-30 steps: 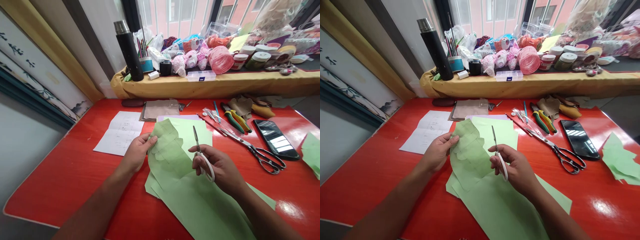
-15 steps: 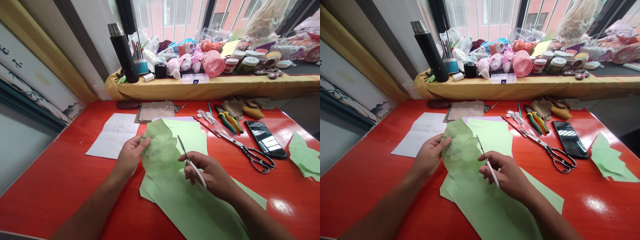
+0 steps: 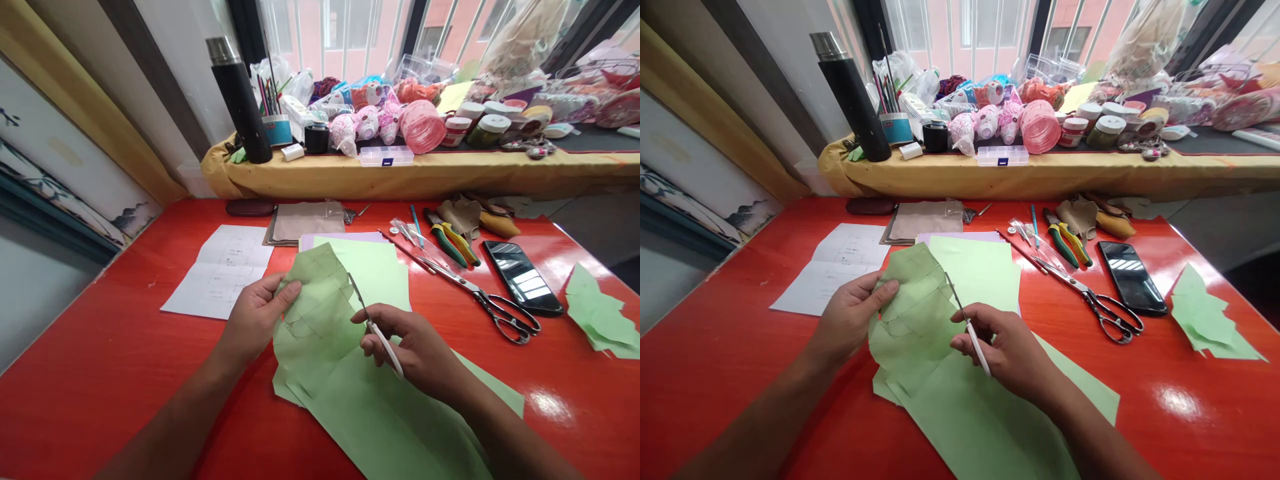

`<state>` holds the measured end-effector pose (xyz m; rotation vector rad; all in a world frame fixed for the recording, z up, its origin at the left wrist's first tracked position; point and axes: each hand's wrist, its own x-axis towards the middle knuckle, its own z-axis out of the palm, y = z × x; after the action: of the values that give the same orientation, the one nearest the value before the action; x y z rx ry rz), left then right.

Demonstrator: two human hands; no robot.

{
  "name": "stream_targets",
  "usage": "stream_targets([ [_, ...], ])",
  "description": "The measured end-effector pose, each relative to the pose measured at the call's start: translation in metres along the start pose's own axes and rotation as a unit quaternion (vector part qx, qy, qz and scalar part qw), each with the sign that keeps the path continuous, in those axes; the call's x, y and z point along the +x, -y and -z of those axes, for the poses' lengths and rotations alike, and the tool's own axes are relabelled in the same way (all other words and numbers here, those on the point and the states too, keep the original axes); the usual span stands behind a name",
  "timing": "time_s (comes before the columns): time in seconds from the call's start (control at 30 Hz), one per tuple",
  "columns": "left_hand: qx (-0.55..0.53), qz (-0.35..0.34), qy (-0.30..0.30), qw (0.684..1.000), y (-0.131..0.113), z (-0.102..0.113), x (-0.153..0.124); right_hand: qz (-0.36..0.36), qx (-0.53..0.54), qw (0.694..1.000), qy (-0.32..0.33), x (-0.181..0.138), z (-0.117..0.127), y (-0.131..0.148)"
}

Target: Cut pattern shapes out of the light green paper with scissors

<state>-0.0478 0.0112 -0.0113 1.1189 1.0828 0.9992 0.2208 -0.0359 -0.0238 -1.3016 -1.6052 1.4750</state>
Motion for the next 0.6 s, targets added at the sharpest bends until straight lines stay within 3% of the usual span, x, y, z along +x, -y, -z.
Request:
stream_targets([
  [0.6, -0.032, 0.047, 0.019, 0.998, -0.0009, -0.0044, -0.0018, 0.025, -0.025, 0.999, -0.005, -0.0014, 0.0012, -0.001],
])
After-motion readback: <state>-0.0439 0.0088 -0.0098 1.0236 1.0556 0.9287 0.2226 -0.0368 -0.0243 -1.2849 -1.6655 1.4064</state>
